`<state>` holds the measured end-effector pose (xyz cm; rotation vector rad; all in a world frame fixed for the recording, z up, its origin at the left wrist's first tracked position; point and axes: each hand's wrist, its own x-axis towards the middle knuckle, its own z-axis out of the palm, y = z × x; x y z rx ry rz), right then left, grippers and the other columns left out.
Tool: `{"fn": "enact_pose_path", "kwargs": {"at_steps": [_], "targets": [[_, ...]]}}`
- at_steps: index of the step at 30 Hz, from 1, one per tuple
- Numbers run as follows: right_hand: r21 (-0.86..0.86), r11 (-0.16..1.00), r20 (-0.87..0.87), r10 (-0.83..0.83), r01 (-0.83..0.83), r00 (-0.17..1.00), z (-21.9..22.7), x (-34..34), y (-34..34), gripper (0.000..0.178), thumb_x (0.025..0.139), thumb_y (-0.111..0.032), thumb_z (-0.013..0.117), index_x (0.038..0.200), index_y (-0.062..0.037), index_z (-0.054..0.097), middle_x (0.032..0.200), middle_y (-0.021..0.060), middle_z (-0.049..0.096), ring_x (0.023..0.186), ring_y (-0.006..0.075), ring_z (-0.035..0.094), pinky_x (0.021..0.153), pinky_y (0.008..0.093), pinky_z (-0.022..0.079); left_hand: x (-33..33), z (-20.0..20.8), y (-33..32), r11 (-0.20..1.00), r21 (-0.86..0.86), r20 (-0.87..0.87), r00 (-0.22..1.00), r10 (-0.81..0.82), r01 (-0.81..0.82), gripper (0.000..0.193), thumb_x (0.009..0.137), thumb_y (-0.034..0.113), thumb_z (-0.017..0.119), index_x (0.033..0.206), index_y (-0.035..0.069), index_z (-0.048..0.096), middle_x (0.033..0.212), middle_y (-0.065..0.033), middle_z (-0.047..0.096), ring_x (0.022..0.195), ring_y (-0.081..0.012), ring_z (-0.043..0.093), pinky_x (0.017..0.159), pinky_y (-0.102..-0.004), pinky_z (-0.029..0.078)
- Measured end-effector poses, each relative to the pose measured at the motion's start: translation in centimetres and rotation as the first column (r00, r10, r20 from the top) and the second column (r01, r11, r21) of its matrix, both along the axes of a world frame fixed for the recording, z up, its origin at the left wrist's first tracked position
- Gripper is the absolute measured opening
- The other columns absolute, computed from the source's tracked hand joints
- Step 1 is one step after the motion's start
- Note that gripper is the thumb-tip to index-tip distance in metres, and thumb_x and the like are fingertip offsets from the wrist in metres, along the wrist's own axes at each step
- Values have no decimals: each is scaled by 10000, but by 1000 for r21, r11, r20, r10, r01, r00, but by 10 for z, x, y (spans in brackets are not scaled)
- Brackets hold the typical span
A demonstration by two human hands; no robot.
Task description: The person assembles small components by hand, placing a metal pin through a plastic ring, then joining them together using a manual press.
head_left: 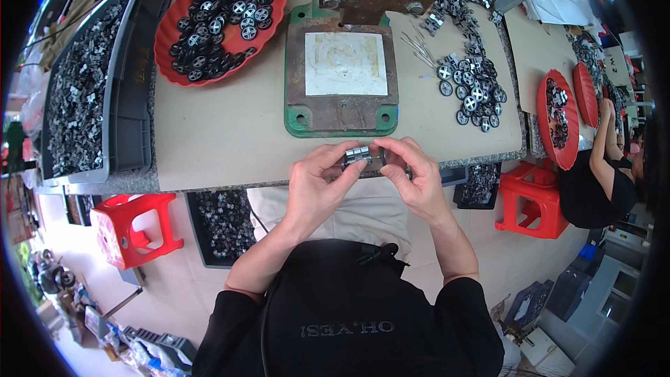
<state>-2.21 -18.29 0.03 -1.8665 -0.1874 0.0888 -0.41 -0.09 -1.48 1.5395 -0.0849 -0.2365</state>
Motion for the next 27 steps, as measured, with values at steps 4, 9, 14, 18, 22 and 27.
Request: {"fn": "enact_pose_path", "kwargs": {"at_steps": [4,9,14,18,22,27], "targets": [[27,997,-88,-75,77,993,-9,-1,0,322,829,-111,670,1131,-23,602,882,54,582,747,93,530,654,224,453,2,6,1,995,90,-29,999,-32,35,292,801,67,679,1081,-4,638,919,-104,648,782,-129,645,656,-230,533],[207,964,-101,-151,169,983,-13,2,2,283,798,-106,700,1054,-4,634,846,31,581,670,79,510,596,214,421,3,1,-4,968,-250,-134,990,-51,16,272,865,63,623,1110,-50,589,951,-95,642,797,-129,639,699,-238,543],[148,977,20,-161,156,987,-4,6,9,219,792,-61,689,996,5,646,830,34,605,661,80,518,582,216,418,8,-2,-3,880,-475,-296,942,-161,1,234,884,38,593,1102,-41,562,1026,-92,618,867,-128,615,779,-276,538],[13,995,101,-99,99,990,18,18,9,189,789,-42,679,969,8,652,814,54,619,641,101,528,573,225,427,21,12,10,910,-394,-175,962,-211,128,234,865,21,613,1086,-38,563,1004,-73,624,879,-91,599,769,-241,521],[-75,996,159,-44,57,986,35,38,8,186,784,-36,676,963,7,653,799,58,616,628,109,530,564,231,429,42,34,17,935,-258,-87,958,-274,244,258,827,-6,645,1073,-47,577,998,-75,637,896,-103,607,769,-227,505],[26,983,254,-184,183,950,32,68,7,250,784,-32,668,1029,-3,629,827,52,608,623,99,504,553,226,416,92,30,12,995,75,81,994,-75,69,292,780,34,672,1053,-46,606,932,-119,670,870,-122,632,740,-255,500]]}}
